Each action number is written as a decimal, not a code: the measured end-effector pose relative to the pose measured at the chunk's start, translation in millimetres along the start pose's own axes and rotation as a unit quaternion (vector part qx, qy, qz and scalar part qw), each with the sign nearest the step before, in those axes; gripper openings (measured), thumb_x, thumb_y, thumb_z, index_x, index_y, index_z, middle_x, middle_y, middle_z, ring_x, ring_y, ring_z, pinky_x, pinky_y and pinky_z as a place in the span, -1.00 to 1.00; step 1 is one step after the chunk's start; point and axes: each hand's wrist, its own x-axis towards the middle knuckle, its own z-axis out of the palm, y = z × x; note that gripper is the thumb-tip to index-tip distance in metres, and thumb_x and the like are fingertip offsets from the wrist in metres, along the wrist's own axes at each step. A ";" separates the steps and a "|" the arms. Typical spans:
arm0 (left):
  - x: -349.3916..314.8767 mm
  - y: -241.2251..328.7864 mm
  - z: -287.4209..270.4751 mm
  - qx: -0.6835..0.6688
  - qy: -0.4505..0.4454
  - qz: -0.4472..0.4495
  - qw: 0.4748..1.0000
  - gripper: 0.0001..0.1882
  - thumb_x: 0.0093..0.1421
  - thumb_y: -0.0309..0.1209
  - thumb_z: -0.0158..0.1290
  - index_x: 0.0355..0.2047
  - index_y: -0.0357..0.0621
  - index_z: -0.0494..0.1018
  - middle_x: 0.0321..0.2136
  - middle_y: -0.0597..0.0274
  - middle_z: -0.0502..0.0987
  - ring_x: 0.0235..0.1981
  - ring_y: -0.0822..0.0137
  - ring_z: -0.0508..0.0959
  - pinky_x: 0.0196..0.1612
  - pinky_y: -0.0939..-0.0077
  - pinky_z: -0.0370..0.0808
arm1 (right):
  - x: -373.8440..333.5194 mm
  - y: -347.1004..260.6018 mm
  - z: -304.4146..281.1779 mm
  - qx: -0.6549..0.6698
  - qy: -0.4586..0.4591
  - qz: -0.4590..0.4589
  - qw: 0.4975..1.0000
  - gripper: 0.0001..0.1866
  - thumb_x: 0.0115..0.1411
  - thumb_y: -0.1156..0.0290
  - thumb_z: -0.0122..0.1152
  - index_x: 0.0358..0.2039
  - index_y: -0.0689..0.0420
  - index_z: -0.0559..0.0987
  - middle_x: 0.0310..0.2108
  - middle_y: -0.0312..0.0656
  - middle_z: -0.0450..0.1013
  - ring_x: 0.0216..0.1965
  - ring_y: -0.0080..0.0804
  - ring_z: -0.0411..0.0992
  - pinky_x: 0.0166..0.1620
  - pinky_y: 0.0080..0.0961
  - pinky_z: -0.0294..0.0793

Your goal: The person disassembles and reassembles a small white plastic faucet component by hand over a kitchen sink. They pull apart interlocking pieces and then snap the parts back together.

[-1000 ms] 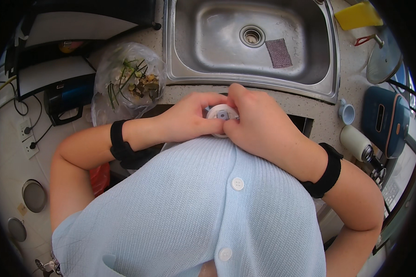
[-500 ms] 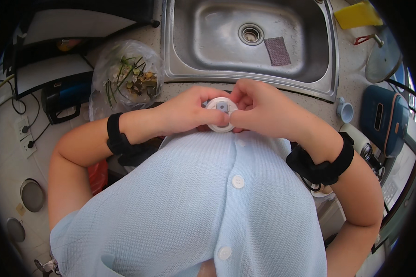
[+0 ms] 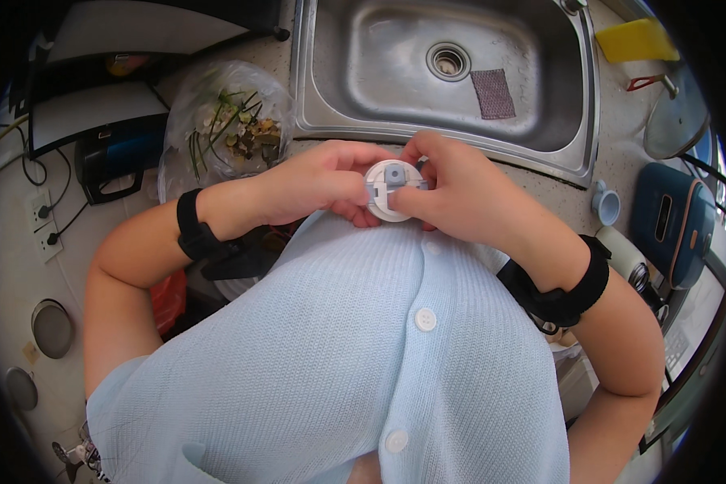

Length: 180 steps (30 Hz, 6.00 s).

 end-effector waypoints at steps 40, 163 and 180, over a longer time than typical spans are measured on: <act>-4.7 -7.6 -1.7 0.154 0.013 0.064 0.986 -0.46 0.08 -0.52 -0.06 0.14 -0.21 0.30 -0.10 0.14 0.49 -0.17 0.42 0.52 -0.19 0.58 0.53 | -1.4 9.7 1.5 0.023 -0.030 -0.038 0.999 -0.74 0.03 0.41 0.30 -0.34 0.26 0.45 -0.59 -0.26 0.44 -0.59 -0.62 0.38 -0.53 -0.69 0.34; 3.7 -16.4 -12.0 0.183 -0.029 0.032 0.982 -0.51 -0.01 -0.49 -0.10 0.00 -0.26 0.40 -0.51 0.36 0.44 -0.65 0.60 0.31 -0.60 0.69 0.25 | 1.2 7.0 -5.8 0.046 -0.083 0.032 0.995 -0.75 0.06 0.42 0.30 -0.33 0.22 0.42 -0.53 -0.28 0.46 -0.57 -0.68 0.39 -0.50 -0.76 0.40; 0.6 -25.4 -11.1 0.061 -0.032 0.010 0.998 -0.52 0.02 -0.51 -0.15 0.01 -0.22 0.42 -0.54 0.35 0.43 -0.65 0.64 0.31 -0.64 0.76 0.22 | 0.2 13.1 -8.3 0.041 -0.090 0.033 0.995 -0.71 0.05 0.42 0.31 -0.29 0.20 0.40 -0.52 -0.30 0.47 -0.56 -0.72 0.42 -0.48 -0.83 0.39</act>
